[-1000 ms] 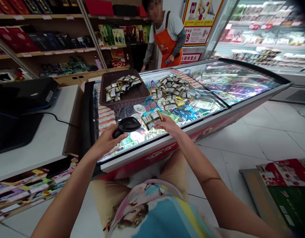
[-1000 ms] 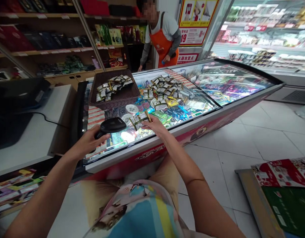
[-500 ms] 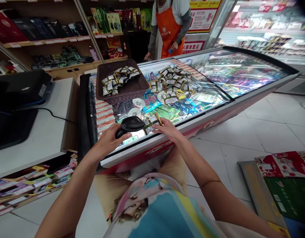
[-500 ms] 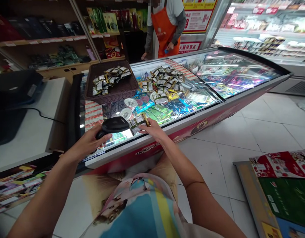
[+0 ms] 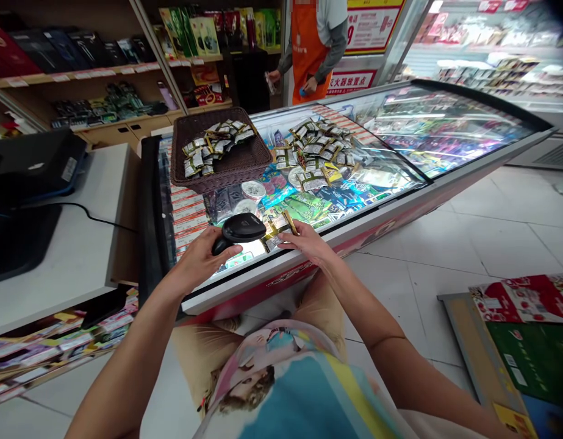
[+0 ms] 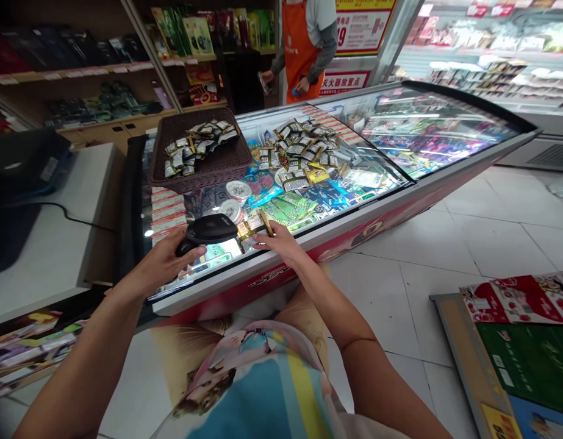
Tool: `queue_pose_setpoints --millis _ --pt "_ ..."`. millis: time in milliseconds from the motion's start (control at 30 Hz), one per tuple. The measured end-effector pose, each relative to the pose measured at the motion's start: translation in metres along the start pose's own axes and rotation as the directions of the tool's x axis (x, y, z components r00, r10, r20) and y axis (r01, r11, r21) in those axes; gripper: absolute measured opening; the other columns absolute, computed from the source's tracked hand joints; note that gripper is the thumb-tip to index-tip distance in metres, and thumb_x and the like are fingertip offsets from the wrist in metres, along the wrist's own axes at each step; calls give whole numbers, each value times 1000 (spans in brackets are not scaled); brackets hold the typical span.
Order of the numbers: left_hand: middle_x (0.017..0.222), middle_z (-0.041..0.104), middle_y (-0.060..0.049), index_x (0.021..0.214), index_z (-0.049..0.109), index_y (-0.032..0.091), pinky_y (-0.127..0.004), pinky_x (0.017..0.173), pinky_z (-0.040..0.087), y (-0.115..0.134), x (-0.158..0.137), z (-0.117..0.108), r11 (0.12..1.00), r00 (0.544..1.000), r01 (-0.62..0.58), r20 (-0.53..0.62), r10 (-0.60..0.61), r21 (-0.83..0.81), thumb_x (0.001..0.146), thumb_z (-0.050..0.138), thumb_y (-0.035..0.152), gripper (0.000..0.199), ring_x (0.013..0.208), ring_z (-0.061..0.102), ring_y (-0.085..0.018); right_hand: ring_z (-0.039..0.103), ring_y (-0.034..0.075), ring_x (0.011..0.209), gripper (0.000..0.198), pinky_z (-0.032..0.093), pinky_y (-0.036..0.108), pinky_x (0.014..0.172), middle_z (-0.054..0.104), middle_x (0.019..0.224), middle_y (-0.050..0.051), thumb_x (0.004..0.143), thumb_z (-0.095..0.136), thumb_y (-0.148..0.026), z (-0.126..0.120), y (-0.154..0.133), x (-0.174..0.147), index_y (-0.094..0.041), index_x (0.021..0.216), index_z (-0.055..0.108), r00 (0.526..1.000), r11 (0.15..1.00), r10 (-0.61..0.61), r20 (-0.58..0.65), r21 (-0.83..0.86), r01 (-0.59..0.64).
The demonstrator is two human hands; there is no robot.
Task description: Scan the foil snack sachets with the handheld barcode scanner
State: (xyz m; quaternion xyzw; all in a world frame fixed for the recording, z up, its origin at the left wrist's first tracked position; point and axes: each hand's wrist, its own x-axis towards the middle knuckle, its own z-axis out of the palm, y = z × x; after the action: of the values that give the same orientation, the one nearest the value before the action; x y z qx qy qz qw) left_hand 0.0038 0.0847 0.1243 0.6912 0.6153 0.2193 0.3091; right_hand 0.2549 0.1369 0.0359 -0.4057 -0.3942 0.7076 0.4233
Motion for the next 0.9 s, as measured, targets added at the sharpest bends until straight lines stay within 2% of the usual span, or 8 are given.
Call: queue_pose_setpoints --millis 233,367,533,600,667,733,800,900 --pt "75 53 1 80 56 22 -28 54 44 3 8 -13 998 998 14 -56 -18 -57 78 61 63 41 65 52 -17 62 14 80 42 60 38 89 62 82 -1 56 89 -37 -13 -7 18 -20 82 61 995 997 -71 -75 25 73" --pt "74 55 1 84 60 22 -28 53 44 1 13 -34 996 993 32 -107 -41 -86 73 63 69 48 63 53 -17 65 18 89 41 56 40 94 66 89 1 59 84 -36 -45 -38 58 -22 87 58 928 963 -260 -267 -5 269" --pt "74 57 2 86 61 22 -27 53 44 -11 13 -63 985 972 105 -196 -131 -140 66 69 72 54 62 53 -16 54 29 121 42 40 50 108 60 123 16 76 65 -28 -74 -75 107 -17 113 50 661 847 -463 -591 -515 133" --pt "69 55 3 81 59 22 -27 52 43 -19 11 -72 980 959 147 -224 -175 -135 63 72 72 54 59 52 -15 37 34 137 55 26 56 114 46 141 24 77 63 -25 -64 -82 119 -11 126 44 507 694 -618 -601 -720 -6" --pt "67 54 4 79 58 22 -27 52 42 -27 7 -80 980 949 161 -254 -187 -117 64 71 72 54 58 51 -15 27 36 142 59 19 57 117 37 148 26 79 61 -24 -39 -85 129 -8 133 42 437 537 -752 -494 -843 -28" --pt "65 55 4 79 56 22 -27 52 42 -35 2 -85 979 944 175 -267 -196 -100 68 67 73 53 57 52 -15 33 33 139 48 22 54 116 43 143 23 84 57 -24 -1 -88 140 -10 129 48 494 400 -812 -310 -913 84" --pt "64 55 4 81 56 23 -27 52 42 -39 -3 -88 975 937 207 -271 -222 -80 70 65 73 52 57 52 -15 45 30 129 32 30 49 114 55 130 19 87 53 -24 43 -89 158 -13 117 59 632 303 -771 -77 -918 256" --pt "64 56 4 84 56 23 -27 53 43 -41 -10 -91 968 929 243 -272 -251 -63 73 64 73 52 58 55 -16 57 27 113 20 40 38 105 65 111 15 91 50 -23 111 -90 194 -15 99 66 792 281 -583 183 -869 408"
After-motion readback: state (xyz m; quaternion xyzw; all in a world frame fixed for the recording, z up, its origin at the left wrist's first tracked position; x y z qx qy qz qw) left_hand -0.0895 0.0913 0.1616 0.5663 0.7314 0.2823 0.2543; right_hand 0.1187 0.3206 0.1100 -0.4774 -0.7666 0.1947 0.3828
